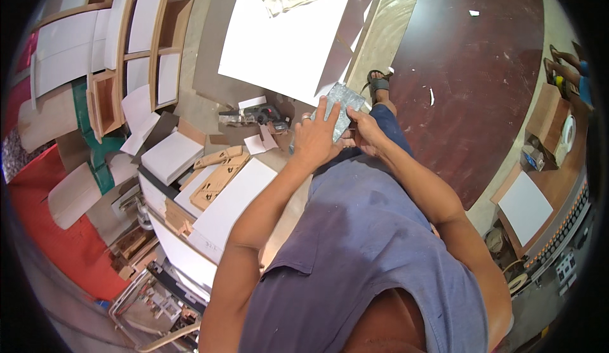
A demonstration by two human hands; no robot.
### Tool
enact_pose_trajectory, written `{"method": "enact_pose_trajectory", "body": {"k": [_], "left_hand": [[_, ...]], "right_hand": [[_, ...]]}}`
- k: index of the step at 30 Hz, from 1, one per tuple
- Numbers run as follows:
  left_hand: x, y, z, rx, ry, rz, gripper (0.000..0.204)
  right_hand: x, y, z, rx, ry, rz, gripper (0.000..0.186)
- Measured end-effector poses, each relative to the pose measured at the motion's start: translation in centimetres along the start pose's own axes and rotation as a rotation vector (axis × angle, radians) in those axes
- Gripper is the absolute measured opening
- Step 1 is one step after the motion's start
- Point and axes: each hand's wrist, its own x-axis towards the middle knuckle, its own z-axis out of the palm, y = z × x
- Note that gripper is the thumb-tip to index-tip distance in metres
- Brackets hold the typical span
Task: The person smooths the edges of a white cabinet door with a sanding block, then wipes the surface with a cloth. The person flips the door over and applies a protective plastic film to the back side.
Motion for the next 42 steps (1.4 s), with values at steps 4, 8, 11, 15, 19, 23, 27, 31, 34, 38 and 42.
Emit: {"method": "enact_pose_trajectory", "body": {"k": [4, 8, 11, 15, 19, 23, 27, 31, 34, 38, 42], "left_hand": [[1.7, -0.3, -3.2, 0.026, -0.189, -0.041, 0.075], [4.6, 0.5, -5.8, 0.067, -0.392, -0.095, 0.070], [6.2, 1.0, -6.9, 0.171, -0.455, -0.100, 0.067], [6.8, 0.2, -7.4, 0.138, -0.532, -0.145, 0.067], [7.5, 0.4, -7.7, 0.193, -0.543, -0.122, 0.069], [9.7, 1.1, -3.7, 0.137, -0.481, -0.192, 0.067], [7.3, -0.9, -5.0, 0.077, -0.450, -0.168, 0.065], [6.3, -0.4, -4.4, 0.103, -0.358, -0.145, 0.068], [7.1, -1.1, -2.2, 0.053, -0.246, -0.124, 0.071], [5.3, -2.9, -4.8, -0.008, -0.365, -0.130, 0.071], [5.9, -1.7, -2.1, -0.005, -0.189, -0.083, 0.068]], "right_hand": [[2.7, -3.3, -1.6, -0.203, 0.040, 0.058, 0.053], [6.2, -4.7, -2.0, -0.355, 0.045, 0.041, 0.046], [8.9, -3.8, -2.6, -0.400, -0.056, 0.141, 0.036], [7.6, -5.4, -1.2, -0.405, -0.003, 0.218, 0.028], [9.4, -3.0, -2.5, -0.404, -0.096, 0.092, 0.028], [11.4, -3.5, -4.7, -0.452, 0.062, 0.009, 0.026], [11.2, -1.3, -3.9, -0.603, 0.055, -0.159, 0.026], [9.6, -3.3, -3.0, -0.594, 0.045, -0.074, 0.025], [10.0, -5.5, -2.7, -0.604, 0.108, -0.049, 0.024], [8.4, -5.1, -0.6, -0.577, 0.060, 0.030, 0.024], [10.2, -3.9, -3.9, -0.592, 0.086, -0.027, 0.028]]}}
